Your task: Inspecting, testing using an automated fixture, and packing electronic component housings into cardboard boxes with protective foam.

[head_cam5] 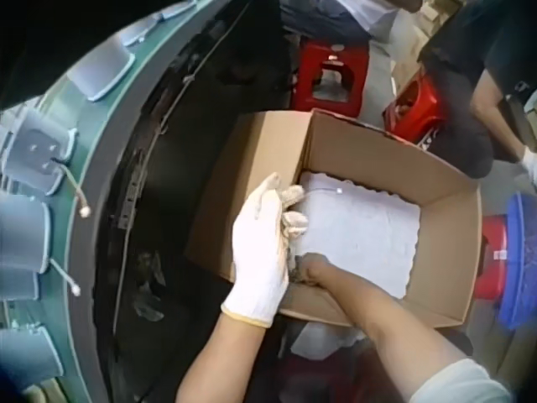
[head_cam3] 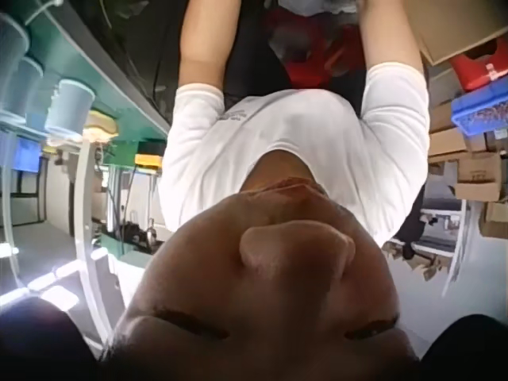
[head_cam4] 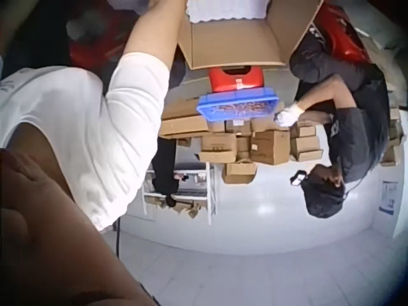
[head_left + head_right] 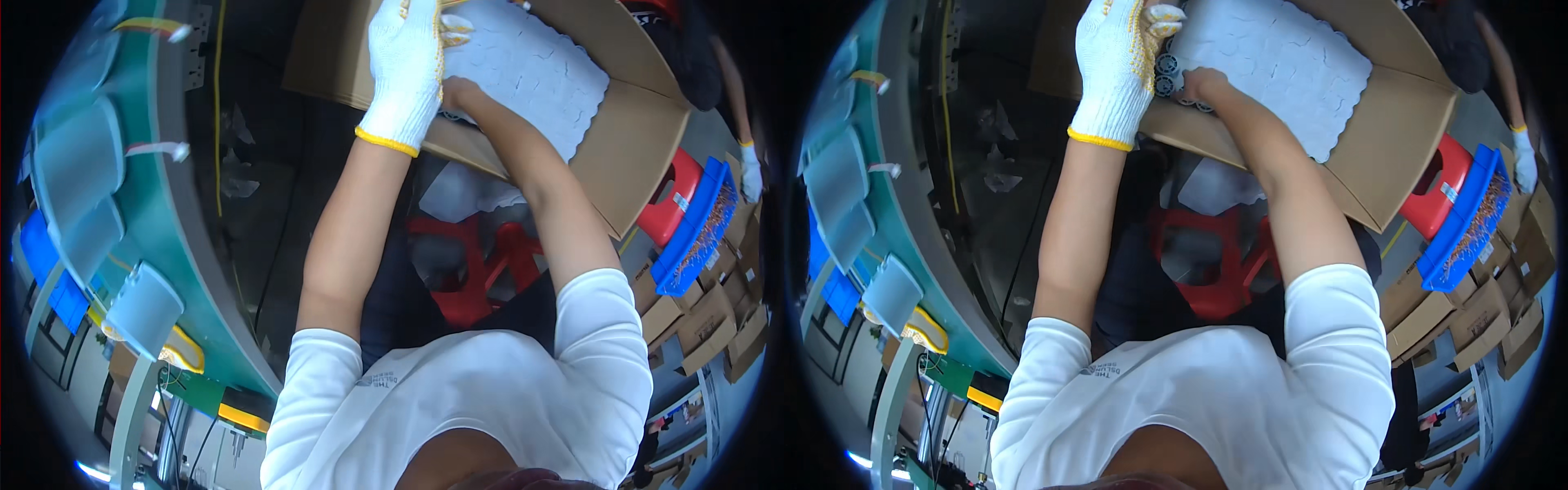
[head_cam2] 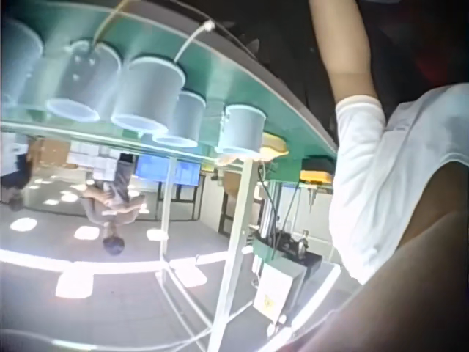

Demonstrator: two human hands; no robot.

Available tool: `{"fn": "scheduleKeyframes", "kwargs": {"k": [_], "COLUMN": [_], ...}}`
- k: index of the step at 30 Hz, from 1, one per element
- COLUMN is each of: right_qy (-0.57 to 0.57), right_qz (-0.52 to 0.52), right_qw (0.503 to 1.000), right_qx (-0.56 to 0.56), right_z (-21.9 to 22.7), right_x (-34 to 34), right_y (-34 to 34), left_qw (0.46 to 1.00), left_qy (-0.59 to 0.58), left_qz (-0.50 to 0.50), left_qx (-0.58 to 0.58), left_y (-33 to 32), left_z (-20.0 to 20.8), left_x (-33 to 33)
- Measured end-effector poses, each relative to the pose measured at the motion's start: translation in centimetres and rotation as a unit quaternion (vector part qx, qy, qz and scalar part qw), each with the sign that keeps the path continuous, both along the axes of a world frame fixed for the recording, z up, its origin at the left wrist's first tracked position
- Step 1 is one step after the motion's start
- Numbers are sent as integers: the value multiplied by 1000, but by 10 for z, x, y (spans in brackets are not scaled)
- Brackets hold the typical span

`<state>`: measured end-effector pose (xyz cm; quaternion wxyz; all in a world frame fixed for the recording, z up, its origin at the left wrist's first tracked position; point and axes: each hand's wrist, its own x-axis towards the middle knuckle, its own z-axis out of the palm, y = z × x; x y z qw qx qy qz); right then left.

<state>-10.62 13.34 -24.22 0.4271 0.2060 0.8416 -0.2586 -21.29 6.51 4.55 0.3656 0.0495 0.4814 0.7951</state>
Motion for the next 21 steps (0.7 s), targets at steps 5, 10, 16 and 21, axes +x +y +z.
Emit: {"fn": "scheduleKeyframes", "kwargs": {"k": [5,10,16,21], "right_qy": [31,292,483,452], "right_qz": [-136,-323,-700,-755], "right_qw": [990,894,394,226], "right_qx": [-7,-104,-348,-419], "right_z": [-13,80,249,254], "right_x": [18,100,269,249], "right_y": [-16,49,53,59], "left_qw": [990,967,912,828], "left_qy": [-46,106,257,471], "left_qz": [-112,-195,-298,-295], "left_qx": [-74,-129,-112,-80], "left_y": [20,21,54,45], "left_z": [2,-33,-7,13], "left_x": [12,39,91,136]}}
